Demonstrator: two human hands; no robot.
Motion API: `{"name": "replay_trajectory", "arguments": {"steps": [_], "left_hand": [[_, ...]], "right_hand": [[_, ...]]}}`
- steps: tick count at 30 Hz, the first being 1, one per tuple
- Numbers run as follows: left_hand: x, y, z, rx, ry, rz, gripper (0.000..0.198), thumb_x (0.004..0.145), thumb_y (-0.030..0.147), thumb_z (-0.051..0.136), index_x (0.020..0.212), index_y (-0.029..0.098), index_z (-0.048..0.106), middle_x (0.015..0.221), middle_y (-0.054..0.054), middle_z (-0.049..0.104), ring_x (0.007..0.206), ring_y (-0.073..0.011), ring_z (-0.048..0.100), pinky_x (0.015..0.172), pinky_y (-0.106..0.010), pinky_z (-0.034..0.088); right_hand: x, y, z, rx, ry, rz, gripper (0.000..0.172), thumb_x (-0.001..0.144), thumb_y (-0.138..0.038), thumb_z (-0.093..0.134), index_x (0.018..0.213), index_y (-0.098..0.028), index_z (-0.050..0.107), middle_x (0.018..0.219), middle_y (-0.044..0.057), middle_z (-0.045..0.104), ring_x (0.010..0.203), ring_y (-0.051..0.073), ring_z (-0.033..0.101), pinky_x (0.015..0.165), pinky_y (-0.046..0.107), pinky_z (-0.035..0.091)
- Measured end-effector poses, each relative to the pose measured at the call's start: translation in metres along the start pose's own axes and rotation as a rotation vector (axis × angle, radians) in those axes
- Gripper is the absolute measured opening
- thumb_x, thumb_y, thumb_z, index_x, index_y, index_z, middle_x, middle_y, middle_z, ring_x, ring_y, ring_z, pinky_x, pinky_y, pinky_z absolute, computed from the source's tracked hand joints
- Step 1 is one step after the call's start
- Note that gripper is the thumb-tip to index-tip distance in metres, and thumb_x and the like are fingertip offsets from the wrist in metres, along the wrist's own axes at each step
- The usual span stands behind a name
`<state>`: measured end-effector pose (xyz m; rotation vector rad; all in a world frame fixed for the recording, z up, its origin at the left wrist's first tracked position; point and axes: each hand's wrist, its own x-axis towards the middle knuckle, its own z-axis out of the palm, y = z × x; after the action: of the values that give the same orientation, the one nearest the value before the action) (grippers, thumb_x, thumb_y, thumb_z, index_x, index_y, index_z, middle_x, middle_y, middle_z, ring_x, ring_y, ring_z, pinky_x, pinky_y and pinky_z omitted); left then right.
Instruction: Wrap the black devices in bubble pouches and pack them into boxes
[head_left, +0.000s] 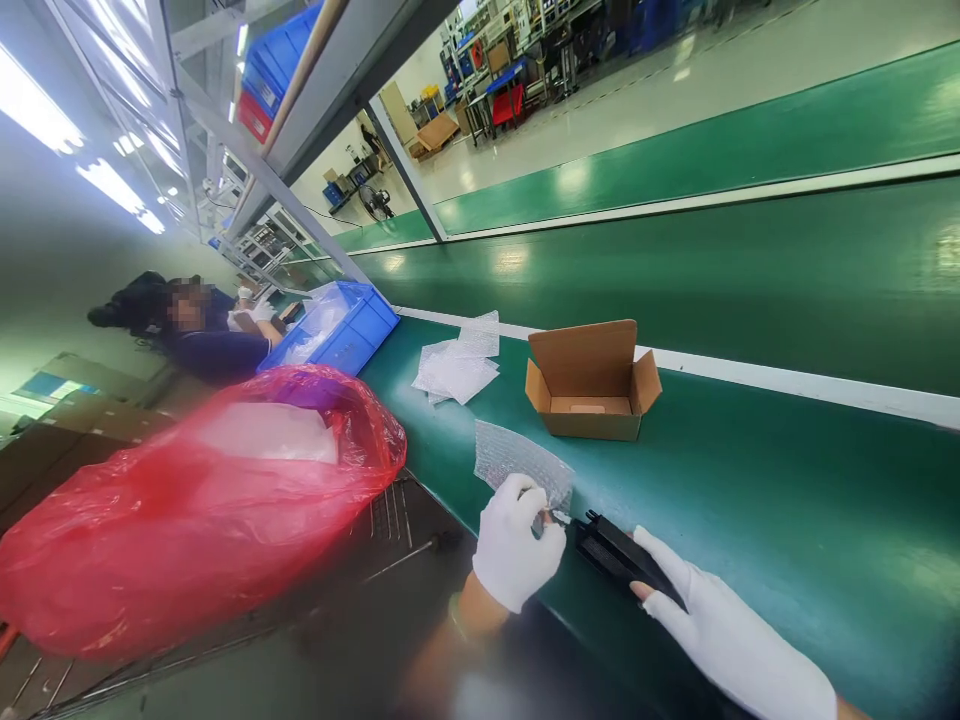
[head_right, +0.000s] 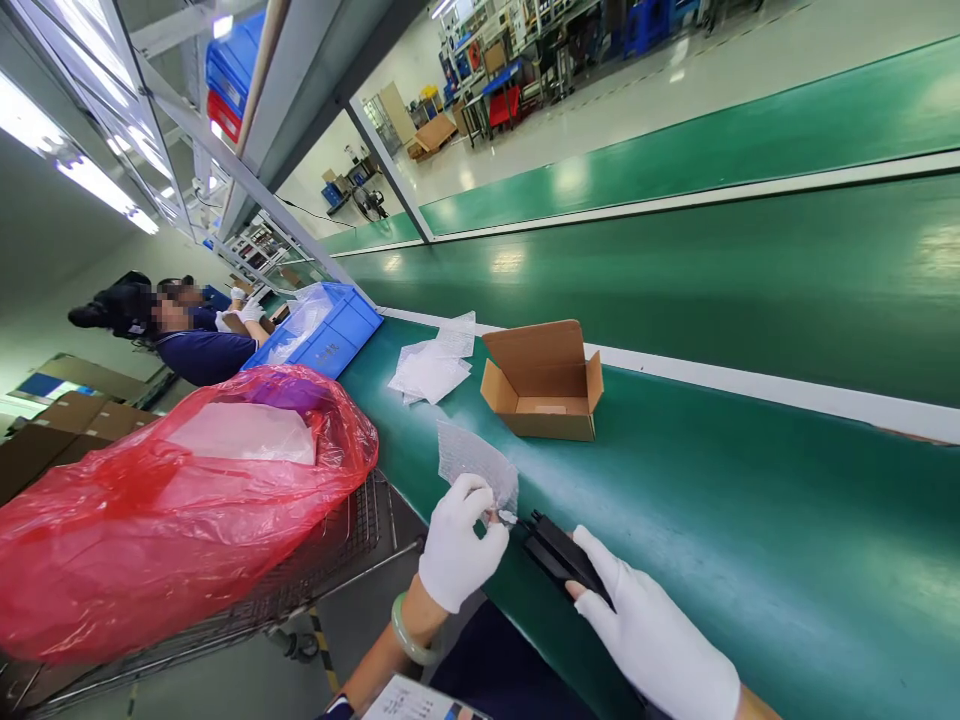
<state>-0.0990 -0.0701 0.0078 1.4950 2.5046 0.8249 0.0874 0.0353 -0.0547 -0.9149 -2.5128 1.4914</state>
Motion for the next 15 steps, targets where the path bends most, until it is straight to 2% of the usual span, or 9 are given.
{"name": "replay_trajectory", "arguments": {"steps": [3, 7, 12, 15], "left_hand": [[0.001, 0.004, 0.006, 0.106, 0.06, -0.018, 0.013, 0.068, 0.009, 0.05, 0.069, 0.02, 0.043, 0.083, -0.001, 0.052, 0.077, -0.015, 0.051, 0.068, -0.027, 0.04], [-0.002, 0.001, 0.013, 0.217, -0.014, -0.009, 0.011, 0.07, 0.012, 0.051, 0.07, 0.02, 0.045, 0.088, -0.001, 0.055, 0.078, -0.0159, 0.053, 0.067, -0.027, 0.041], [-0.001, -0.003, 0.017, 0.206, 0.0, -0.139, 0.009, 0.074, 0.012, 0.049, 0.073, 0.021, 0.048, 0.091, -0.001, 0.055, 0.077, -0.015, 0.054, 0.067, -0.027, 0.041], [0.001, -0.006, 0.022, 0.159, -0.03, -0.13, 0.01, 0.074, 0.011, 0.048, 0.072, 0.02, 0.046, 0.09, 0.0, 0.054, 0.078, -0.0147, 0.053, 0.069, -0.026, 0.04]], "right_hand": [[-0.003, -0.002, 0.004, -0.08, 0.048, -0.016, 0.073, 0.085, -0.05, 0.025, 0.135, 0.0, 0.043, 0.098, 0.018, 0.067, 0.083, 0.032, 0.066, 0.073, 0.044, 0.055], [-0.004, -0.002, 0.007, -0.109, 0.085, -0.024, 0.076, 0.086, -0.051, 0.022, 0.133, 0.004, 0.043, 0.084, 0.017, 0.067, 0.069, 0.033, 0.064, 0.065, 0.046, 0.053], [-0.005, -0.005, 0.006, -0.128, 0.035, 0.011, 0.078, 0.085, -0.05, 0.02, 0.135, 0.005, 0.044, 0.082, 0.017, 0.067, 0.073, 0.033, 0.064, 0.069, 0.046, 0.053], [-0.008, -0.008, 0.006, -0.118, 0.049, -0.016, 0.069, 0.085, -0.047, 0.025, 0.133, -0.003, 0.05, 0.083, 0.014, 0.068, 0.078, 0.031, 0.066, 0.07, 0.043, 0.055]]}}
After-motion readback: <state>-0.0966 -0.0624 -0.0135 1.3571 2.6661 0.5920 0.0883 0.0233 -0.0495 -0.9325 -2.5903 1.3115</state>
